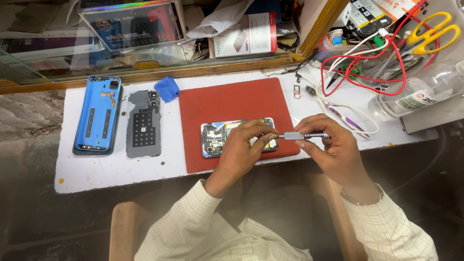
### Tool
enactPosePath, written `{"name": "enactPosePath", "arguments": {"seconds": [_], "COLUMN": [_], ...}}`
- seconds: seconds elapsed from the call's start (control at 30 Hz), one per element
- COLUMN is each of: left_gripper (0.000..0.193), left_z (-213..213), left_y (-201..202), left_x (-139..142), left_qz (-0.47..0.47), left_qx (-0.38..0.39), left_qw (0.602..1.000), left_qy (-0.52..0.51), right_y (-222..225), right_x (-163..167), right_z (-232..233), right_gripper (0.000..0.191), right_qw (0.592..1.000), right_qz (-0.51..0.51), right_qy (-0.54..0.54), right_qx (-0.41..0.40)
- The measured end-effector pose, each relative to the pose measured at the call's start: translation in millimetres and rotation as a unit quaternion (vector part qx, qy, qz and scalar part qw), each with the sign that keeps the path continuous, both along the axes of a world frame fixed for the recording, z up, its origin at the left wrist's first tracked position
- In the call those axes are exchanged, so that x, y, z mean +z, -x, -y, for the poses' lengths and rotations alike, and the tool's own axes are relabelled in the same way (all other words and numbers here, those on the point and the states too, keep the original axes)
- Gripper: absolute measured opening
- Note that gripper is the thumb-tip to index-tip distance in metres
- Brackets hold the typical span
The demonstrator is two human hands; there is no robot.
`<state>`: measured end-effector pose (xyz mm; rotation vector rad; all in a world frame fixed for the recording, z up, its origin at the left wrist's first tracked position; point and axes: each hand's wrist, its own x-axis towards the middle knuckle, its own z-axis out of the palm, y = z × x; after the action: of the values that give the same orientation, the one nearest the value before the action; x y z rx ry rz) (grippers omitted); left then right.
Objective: The person sits at a repair bench and disassembles a smartphone. They remove the back cover, unscrew internal screws with a screwdriver, lift out the battery, and continue prying and unscrewing internal components on the opened phone.
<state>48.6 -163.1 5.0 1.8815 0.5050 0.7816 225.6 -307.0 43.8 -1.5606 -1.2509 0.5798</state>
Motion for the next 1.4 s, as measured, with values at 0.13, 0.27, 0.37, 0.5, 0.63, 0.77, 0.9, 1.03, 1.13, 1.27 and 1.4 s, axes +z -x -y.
{"name": "enactPosePath", "arguments": {"seconds": [0.13,0.27,0.37,0.5,0.63,0.77,0.9,1.03,1.13,1.27,1.4], "left_gripper": [0.017,0.019,0.023,0.042,0.074,0.086,0.084,0.086,0.086,0.086,0.085], "left_z": [-3,-13,-21,-31,-38,-40,-39,-40,-40,-40,-40], "left_y": [16,54,79,102,111,110,108,108,109,109,109], "left_x": [-7,-14,-17,-21,-24,-25,-24,-24,-25,-27,-28], "left_qz": [-0.012,-0.051,-0.057,-0.082,-0.116,-0.138,-0.143,-0.138,-0.129,-0.133,-0.129], "left_qx": [0.030,0.102,0.140,0.129,0.082,0.065,0.070,0.069,0.070,0.069,0.072], "left_qw": [0.998,0.989,0.982,0.978,0.978,0.975,0.976,0.978,0.978,0.979,0.977], "left_qy": [-0.060,-0.099,-0.112,-0.140,-0.152,-0.159,-0.148,-0.138,-0.146,-0.141,-0.155], "right_y": [-5,-11,-14,-13,-9,-2,7,5,2,6,8], "right_x": [-7,-16,-18,-14,-3,12,20,32,39,40,46], "right_z": [-6,-12,-13,-15,-20,-29,-50,-68,-66,-63,-59], "right_gripper": [0.024,0.023,0.023,0.022,0.023,0.022,0.036,0.021,0.034,0.024,0.046], "right_qw": [0.999,0.997,0.995,0.994,0.989,0.971,0.898,0.907,0.902,0.901,0.912], "right_qz": [0.049,0.081,0.103,0.109,0.140,0.229,0.413,0.399,0.389,0.400,0.373], "right_qy": [0.001,0.008,0.013,0.025,0.044,0.075,0.149,0.047,0.085,0.148,0.112], "right_qx": [0.000,-0.001,-0.008,-0.012,-0.014,-0.012,-0.021,0.128,0.165,0.082,0.127]}}
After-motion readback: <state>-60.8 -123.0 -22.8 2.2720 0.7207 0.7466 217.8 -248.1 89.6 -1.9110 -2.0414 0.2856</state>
